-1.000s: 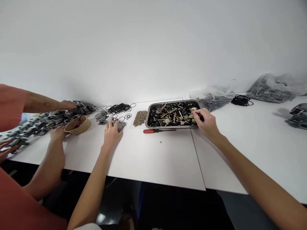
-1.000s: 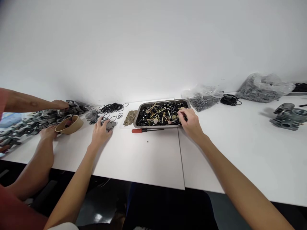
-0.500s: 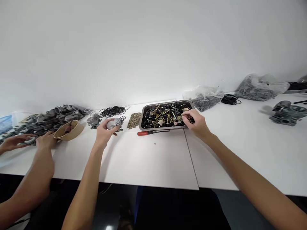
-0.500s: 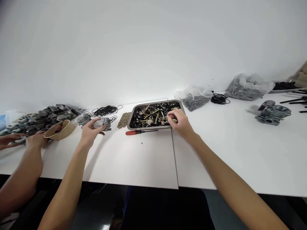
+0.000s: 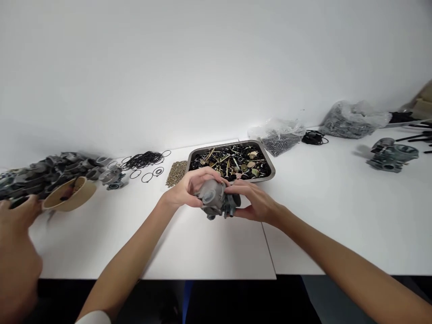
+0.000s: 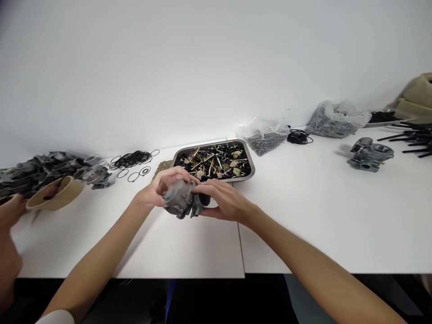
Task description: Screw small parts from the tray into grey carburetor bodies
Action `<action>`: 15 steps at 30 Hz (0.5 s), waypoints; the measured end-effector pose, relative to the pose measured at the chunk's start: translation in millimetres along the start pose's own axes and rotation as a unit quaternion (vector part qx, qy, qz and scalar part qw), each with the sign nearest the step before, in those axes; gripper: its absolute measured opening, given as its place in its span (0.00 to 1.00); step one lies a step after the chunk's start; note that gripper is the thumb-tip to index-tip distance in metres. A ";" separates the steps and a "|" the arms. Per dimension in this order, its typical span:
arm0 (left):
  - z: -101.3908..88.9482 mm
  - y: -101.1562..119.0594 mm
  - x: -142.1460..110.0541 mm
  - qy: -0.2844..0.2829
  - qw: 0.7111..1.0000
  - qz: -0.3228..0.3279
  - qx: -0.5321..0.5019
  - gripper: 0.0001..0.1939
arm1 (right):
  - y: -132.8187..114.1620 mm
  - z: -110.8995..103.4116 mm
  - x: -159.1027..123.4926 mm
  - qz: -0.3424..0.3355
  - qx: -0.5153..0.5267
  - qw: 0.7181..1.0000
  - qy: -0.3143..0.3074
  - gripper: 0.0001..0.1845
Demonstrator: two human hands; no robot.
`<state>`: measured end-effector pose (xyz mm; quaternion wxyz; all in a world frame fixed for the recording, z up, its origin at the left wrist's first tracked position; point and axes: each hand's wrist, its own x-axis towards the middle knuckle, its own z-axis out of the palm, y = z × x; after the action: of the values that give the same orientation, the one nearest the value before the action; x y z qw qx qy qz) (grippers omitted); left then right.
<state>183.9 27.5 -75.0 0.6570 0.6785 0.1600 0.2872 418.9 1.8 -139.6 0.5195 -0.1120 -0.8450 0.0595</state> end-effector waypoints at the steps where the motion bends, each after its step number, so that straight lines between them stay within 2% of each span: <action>1: -1.8 -6.1 0.6 -0.006 0.999 -0.009 -0.041 0.30 | 2.0 -0.5 -0.2 -0.012 -0.008 1.000 0.005 0.22; 3: -3.5 -18.8 -1.0 -0.016 0.994 -0.023 -0.108 0.31 | 4.8 -0.6 -0.1 -0.049 -0.023 0.998 0.013 0.21; 5: -3.3 -28.5 -4.7 -0.030 0.990 -0.032 -0.133 0.33 | 4.3 0.3 1.0 -0.082 -0.035 0.996 0.014 0.20; 8: -5.5 -30.0 -10.9 -0.044 0.995 -0.041 -0.085 0.33 | -4.3 2.0 4.2 -0.090 -0.026 0.996 0.009 0.20; 9: -8.3 -26.8 -12.7 -0.032 0.997 -0.033 -0.064 0.31 | -8.5 2.3 5.4 -0.081 -0.023 0.996 0.003 0.20; 10: -12.5 -22.6 -14.2 -0.003 0.998 -0.019 -0.052 0.28 | -12.8 2.4 6.5 -0.069 -0.024 0.997 -0.005 0.20; 12: -24.4 -13.3 -17.3 0.090 0.994 0.029 -0.058 0.23 | -19.6 2.2 7.8 -0.043 -0.039 0.998 -0.025 0.19; 15: -43.8 -5.5 -22.5 0.230 0.969 0.072 -0.062 0.15 | -20.9 2.4 6.4 -0.017 -0.064 0.996 -0.056 0.18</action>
<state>140.9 49.7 -85.6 0.6211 0.5621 0.2393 0.4910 411.3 -16.8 -130.6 0.4638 -0.1270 -0.8768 0.0023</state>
